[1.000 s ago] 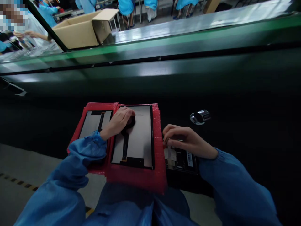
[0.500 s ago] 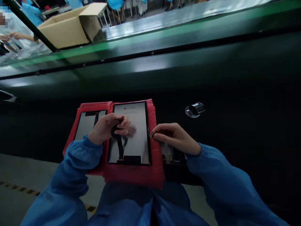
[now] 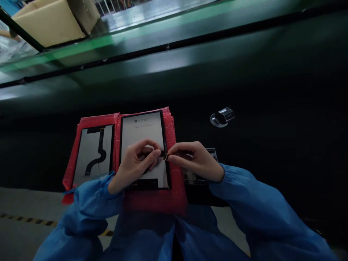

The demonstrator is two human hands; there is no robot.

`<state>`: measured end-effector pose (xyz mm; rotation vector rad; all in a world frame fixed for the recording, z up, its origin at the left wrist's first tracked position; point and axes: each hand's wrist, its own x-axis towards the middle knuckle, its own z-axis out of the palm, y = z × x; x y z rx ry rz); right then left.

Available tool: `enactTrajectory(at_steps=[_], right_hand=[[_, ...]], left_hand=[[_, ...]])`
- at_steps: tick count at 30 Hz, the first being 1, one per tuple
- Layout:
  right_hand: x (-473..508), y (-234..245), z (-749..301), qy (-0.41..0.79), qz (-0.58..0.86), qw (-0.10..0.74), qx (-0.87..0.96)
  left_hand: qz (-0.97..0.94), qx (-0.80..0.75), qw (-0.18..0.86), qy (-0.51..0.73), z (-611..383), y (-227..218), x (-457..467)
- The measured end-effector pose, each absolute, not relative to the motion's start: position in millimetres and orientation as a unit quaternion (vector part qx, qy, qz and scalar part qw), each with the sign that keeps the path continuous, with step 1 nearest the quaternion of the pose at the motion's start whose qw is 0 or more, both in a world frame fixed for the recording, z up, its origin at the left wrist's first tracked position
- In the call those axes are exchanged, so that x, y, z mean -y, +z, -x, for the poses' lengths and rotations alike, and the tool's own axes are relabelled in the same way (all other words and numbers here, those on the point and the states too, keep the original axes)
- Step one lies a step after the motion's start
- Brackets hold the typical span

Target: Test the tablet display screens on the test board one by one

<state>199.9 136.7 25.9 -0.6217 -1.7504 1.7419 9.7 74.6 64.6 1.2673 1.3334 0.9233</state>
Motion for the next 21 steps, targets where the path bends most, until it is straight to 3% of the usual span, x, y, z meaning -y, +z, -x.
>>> enactTrajectory(at_steps=[21], right_hand=[[-131.8,24.4,-197.9,0.536,0.281,0.313,0.732]], left_hand=[[-0.704,-0.568,0.305,0.298,-12.7,60.4,-69.7]])
